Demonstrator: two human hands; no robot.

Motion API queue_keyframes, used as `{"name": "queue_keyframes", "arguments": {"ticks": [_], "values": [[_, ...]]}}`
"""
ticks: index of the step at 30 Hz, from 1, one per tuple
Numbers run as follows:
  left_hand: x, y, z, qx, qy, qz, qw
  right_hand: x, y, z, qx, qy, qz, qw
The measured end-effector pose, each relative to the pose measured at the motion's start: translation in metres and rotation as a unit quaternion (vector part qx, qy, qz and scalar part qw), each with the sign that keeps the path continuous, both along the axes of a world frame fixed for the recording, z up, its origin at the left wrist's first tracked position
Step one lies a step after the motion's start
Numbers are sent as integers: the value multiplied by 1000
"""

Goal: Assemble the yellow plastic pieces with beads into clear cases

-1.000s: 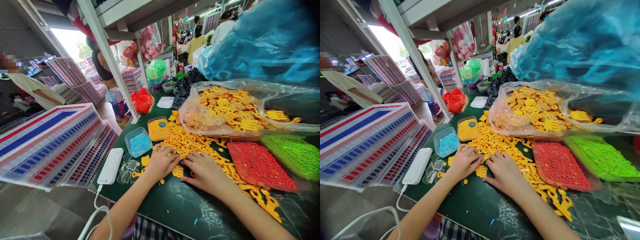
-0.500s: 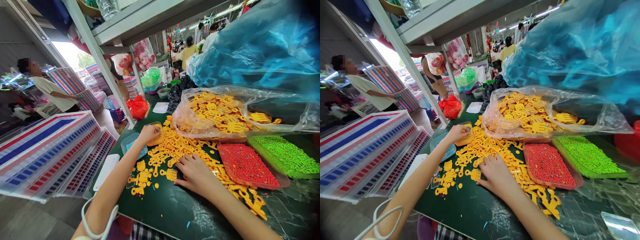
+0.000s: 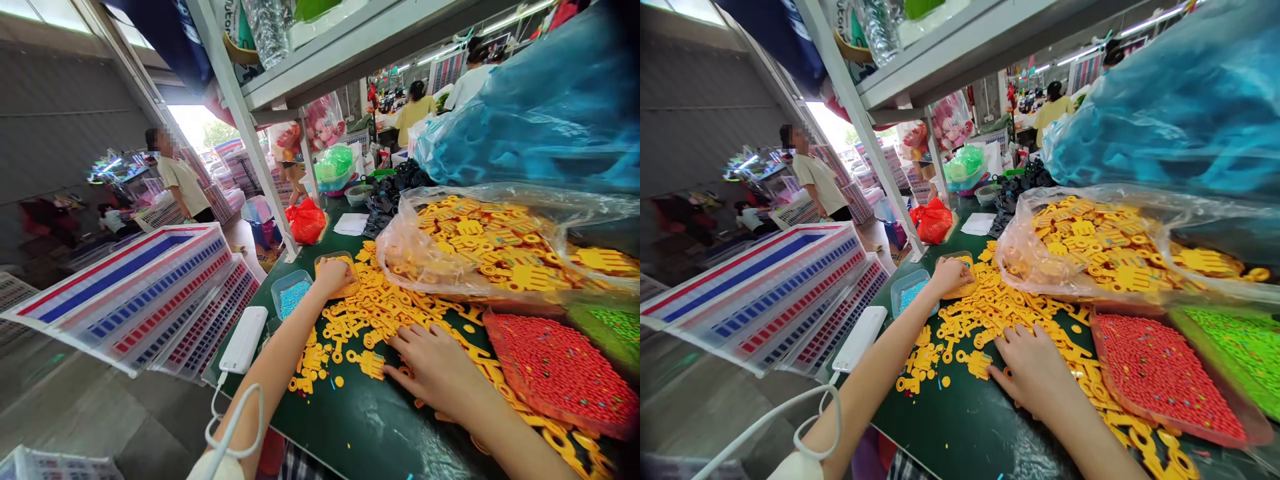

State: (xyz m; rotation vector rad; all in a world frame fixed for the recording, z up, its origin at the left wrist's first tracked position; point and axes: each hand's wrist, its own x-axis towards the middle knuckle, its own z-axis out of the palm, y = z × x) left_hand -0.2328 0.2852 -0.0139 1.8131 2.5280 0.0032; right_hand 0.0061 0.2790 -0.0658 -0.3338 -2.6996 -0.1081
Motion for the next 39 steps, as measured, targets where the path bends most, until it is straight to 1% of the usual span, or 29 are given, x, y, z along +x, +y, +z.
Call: {"name": "queue_keyframes", "arguments": {"ticks": [3, 6, 9, 11, 14, 18, 20, 21, 24, 26, 28, 32, 34, 36, 39], "values": [[3, -13, 7, 70, -13, 20, 997, 1, 5, 1, 42, 33, -12, 998], [4, -30, 14, 147, -34, 42, 988, 2, 10, 5, 94, 83, -73, 990], [4, -47, 19, 214, -60, 63, 973, 4, 11, 9, 96, 116, -127, 980], [7, -56, 20, 245, -79, 72, 964, 3, 9, 10, 86, 118, -139, 979], [22, -64, 16, 262, -117, 50, 957, -1, 2, 8, 84, 119, -117, 982], [48, -69, 4, 250, -178, -40, 951, -7, -7, 4, 59, 108, -69, 990], [54, -72, -2, 260, -215, -60, 939, -8, -7, 1, 50, 101, -69, 991], [54, -73, -4, 276, -238, -51, 930, -7, -6, 0, 50, 99, -74, 991], [46, -78, -7, 337, -298, 4, 893, -5, 1, -4, 55, 94, -90, 990], [39, -82, -6, 357, -317, 19, 878, -5, 4, -5, 53, 91, -90, 990], [35, -86, -4, 353, -331, 7, 875, -5, 5, -4, 41, 87, -74, 993], [38, -92, -1, 286, -397, -85, 868, -5, 0, 1, -36, 58, -2, 998], [41, -94, 0, 259, -402, -114, 871, -4, -3, 6, -84, 28, 28, 996], [44, -95, 0, 246, -362, -125, 890, -3, -6, 10, -121, -7, 39, 992], [49, -99, -4, 221, -273, -152, 924, -1, -7, 16, -153, -56, 29, 986]]}}
